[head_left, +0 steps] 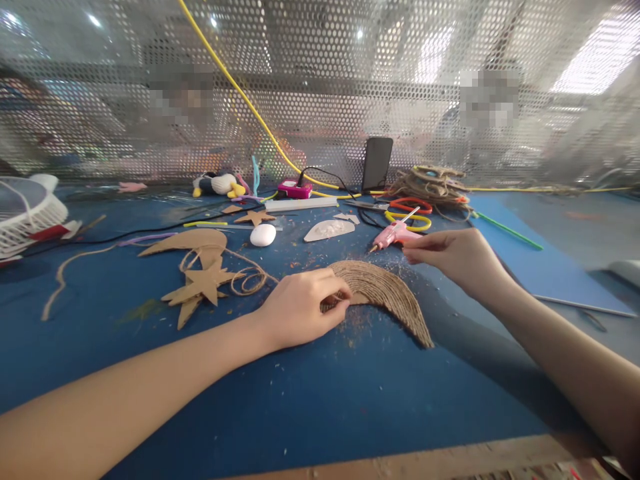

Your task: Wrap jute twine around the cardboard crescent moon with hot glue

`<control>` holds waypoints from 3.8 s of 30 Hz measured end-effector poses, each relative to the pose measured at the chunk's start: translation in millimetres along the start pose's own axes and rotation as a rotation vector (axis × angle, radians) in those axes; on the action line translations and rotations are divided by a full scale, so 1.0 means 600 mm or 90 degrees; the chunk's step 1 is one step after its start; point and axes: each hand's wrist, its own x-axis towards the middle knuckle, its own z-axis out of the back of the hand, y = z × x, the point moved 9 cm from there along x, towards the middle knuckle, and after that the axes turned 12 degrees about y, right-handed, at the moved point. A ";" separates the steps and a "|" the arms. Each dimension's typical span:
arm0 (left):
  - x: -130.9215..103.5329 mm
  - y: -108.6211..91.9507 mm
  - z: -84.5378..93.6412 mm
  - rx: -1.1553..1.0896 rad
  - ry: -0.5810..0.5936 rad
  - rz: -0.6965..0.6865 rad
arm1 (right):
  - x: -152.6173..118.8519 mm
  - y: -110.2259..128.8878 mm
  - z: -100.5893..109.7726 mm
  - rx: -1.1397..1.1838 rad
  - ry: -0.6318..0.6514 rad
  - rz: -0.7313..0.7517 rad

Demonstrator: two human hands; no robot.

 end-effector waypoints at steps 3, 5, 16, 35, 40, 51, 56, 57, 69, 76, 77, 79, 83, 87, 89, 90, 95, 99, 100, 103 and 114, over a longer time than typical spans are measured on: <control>0.000 -0.001 0.000 0.002 0.000 -0.001 | -0.003 0.005 0.012 -0.098 -0.030 -0.010; 0.000 -0.001 0.001 0.004 -0.001 -0.001 | -0.005 0.016 0.022 -0.176 -0.062 0.011; 0.000 0.000 0.001 -0.001 -0.002 -0.001 | -0.001 0.050 0.012 -0.425 -0.046 0.214; -0.002 0.005 0.008 0.045 -0.001 0.068 | 0.050 -0.031 -0.009 -0.480 -0.046 0.108; -0.002 0.008 0.010 0.029 -0.007 0.070 | 0.057 -0.041 -0.005 -0.453 -0.047 0.089; 0.004 0.016 0.012 -0.030 -0.014 0.076 | 0.058 -0.043 -0.004 -0.428 -0.047 0.059; 0.005 0.018 0.014 -0.025 -0.019 0.085 | 0.059 -0.040 -0.002 -0.415 -0.049 0.059; 0.005 0.019 0.014 -0.026 -0.020 0.087 | 0.059 -0.040 -0.002 -0.413 -0.050 0.061; 0.008 0.022 0.015 -0.028 -0.018 0.099 | 0.057 -0.036 0.011 -0.370 -0.065 0.012; 0.007 0.024 0.014 -0.024 -0.022 0.097 | 0.032 -0.009 0.032 -0.250 -0.122 0.002; 0.007 0.024 0.014 -0.024 -0.023 0.098 | 0.028 -0.002 0.030 -0.243 -0.123 0.022; 0.007 0.025 0.015 -0.025 -0.026 0.102 | 0.022 0.013 0.020 -0.238 -0.104 0.068; 0.008 0.026 0.016 -0.028 -0.032 0.108 | 0.008 0.044 -0.018 -0.264 -0.012 0.174; 0.007 0.028 0.018 -0.028 -0.044 0.113 | -0.018 0.079 -0.046 -0.330 0.001 0.279; 0.007 0.029 0.017 -0.027 -0.044 0.114 | -0.030 0.094 -0.052 -0.372 -0.021 0.317; 0.007 0.029 0.017 -0.027 -0.044 0.114 | -0.034 0.099 -0.054 -0.387 -0.032 0.333; 0.008 0.029 0.016 -0.022 -0.044 0.107 | -0.040 0.103 -0.056 -0.412 -0.041 0.354; 0.008 0.029 0.016 -0.016 -0.043 0.102 | -0.038 0.099 -0.063 -0.432 -0.021 0.361; 0.008 0.029 0.016 -0.015 -0.042 0.102 | -0.037 0.098 -0.065 -0.436 -0.017 0.362; 0.008 0.028 0.016 -0.010 -0.041 0.098 | -0.037 0.097 -0.068 -0.448 -0.015 0.360; 0.008 0.027 0.016 -0.012 -0.037 0.098 | -0.038 0.097 -0.076 -0.469 -0.002 0.355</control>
